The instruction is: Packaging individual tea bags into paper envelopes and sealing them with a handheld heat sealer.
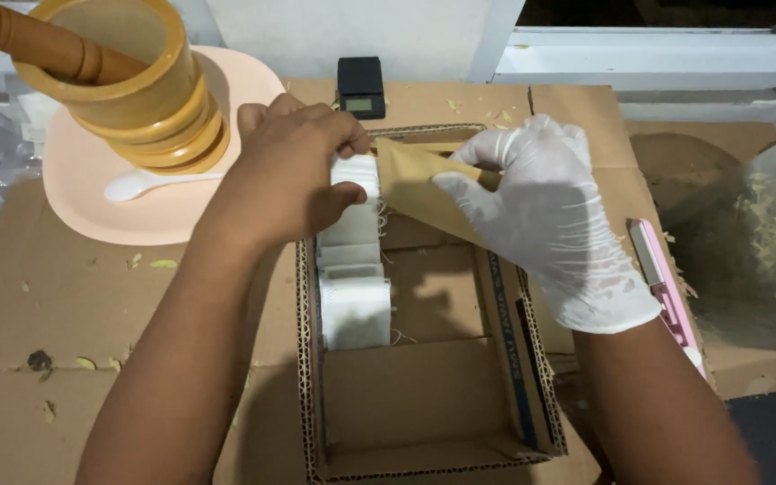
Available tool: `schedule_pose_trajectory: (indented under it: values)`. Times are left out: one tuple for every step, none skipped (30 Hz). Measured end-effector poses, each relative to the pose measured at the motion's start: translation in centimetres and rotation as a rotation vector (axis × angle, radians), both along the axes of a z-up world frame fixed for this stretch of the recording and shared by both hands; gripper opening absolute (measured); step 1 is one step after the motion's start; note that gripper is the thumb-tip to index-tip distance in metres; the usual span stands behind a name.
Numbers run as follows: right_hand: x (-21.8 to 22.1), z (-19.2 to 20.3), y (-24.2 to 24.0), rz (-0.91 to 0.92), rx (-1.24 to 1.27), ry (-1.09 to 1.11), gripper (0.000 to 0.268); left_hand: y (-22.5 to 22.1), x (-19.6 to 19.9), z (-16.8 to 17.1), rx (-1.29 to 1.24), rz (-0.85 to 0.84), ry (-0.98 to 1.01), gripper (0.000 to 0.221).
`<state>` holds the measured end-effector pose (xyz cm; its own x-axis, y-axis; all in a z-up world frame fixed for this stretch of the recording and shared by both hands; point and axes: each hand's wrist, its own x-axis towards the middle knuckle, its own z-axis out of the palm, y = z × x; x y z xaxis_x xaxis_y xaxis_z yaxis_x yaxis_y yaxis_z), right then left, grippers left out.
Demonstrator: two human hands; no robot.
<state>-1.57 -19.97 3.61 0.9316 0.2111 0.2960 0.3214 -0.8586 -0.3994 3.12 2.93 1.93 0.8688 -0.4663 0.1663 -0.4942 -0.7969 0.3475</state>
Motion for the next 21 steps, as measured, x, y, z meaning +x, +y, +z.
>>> schedule_pose_trajectory:
  values:
    - [-0.1,-0.4,-0.2,-0.017,-0.012,-0.037,0.016,-0.3,0.0,0.0,0.035,0.021,0.012,0.035]
    - [-0.2,-0.8,-0.4,-0.035,-0.024,-0.074,0.022,-0.7,0.1,0.0,0.071,0.042,0.023,0.032]
    - [-0.2,-0.8,-0.3,-0.035,-0.024,-0.075,0.022,-0.9,0.2,-0.2,0.071,0.042,0.022,0.032]
    - [-0.2,-0.8,-0.3,-0.045,-0.042,-0.082,0.02,-1.1,0.2,-0.4,0.102,0.058,0.023,0.038]
    - [-0.2,-0.8,-0.2,-0.055,-0.059,-0.087,0.019,-1.4,0.3,-0.6,0.134,0.074,0.027,0.044]
    - [-0.1,-0.7,-0.1,-0.056,-0.059,-0.086,0.019,-1.3,0.5,-1.0,0.134,0.073,0.028,0.044]
    - [0.0,-0.6,-0.1,-0.062,-0.047,-0.091,0.02,-1.2,0.6,-1.5,0.146,0.08,-0.047,0.044]
    - [0.0,-0.5,0.0,-0.069,-0.035,-0.096,0.02,-1.1,0.8,-2.0,0.157,0.088,-0.123,0.044]
    - [0.1,-0.8,-0.1,-0.068,-0.035,-0.096,0.02,-1.2,0.7,-1.7,0.157,0.089,-0.123,0.044]
    - [0.2,-1.1,-0.2,-0.064,-0.045,-0.124,0.02,-1.2,0.5,-1.4,0.186,0.111,-0.097,0.037]
    - [0.2,-1.4,-0.4,-0.062,-0.054,-0.151,0.019,-1.3,0.4,-1.0,0.215,0.132,-0.072,0.03]
    - [0.2,-1.3,-0.4,-0.064,-0.055,-0.151,0.019,-1.4,0.4,-0.7,0.215,0.13,-0.072,0.03]
    - [0.2,-1.3,-0.3,-0.066,-0.045,-0.168,0.018,-1.4,0.3,-0.5,0.223,0.137,-0.037,0.021]
    - [0.2,-1.2,-0.2,-0.069,-0.034,-0.184,0.017,-1.4,0.2,-0.3,0.23,0.145,-0.002,0.016]
    - [0.1,-1.0,0.0,-0.068,-0.034,-0.184,0.017,-1.3,0.2,-0.4,0.231,0.146,-0.003,0.016]
    - [0.0,-0.7,0.1,-0.079,-0.018,-0.151,0.015,-1.2,0.3,-0.4,0.232,0.152,0.001,0.019]
    - [-0.1,-0.4,0.2,-0.093,-0.003,-0.116,0.014,-1.2,0.3,-0.5,0.233,0.154,0.007,0.023]
    - [-0.1,-0.6,0.3,-0.095,-0.003,-0.114,0.014,-1.1,0.2,-0.4,0.233,0.151,0.008,0.023]
    - [0.0,-0.6,0.4,-0.108,0.003,-0.1,0.014,-1.0,0.1,-0.1,0.224,0.149,0.022,0.024]
    - [0.2,-0.7,0.5,-0.121,0.009,-0.086,0.013,-0.9,0.0,0.2,0.215,0.145,0.037,0.026]
    - [0.5,-1.3,0.4,-0.121,0.009,-0.086,0.013,-0.8,0.0,0.2,0.215,0.146,0.036,0.026]
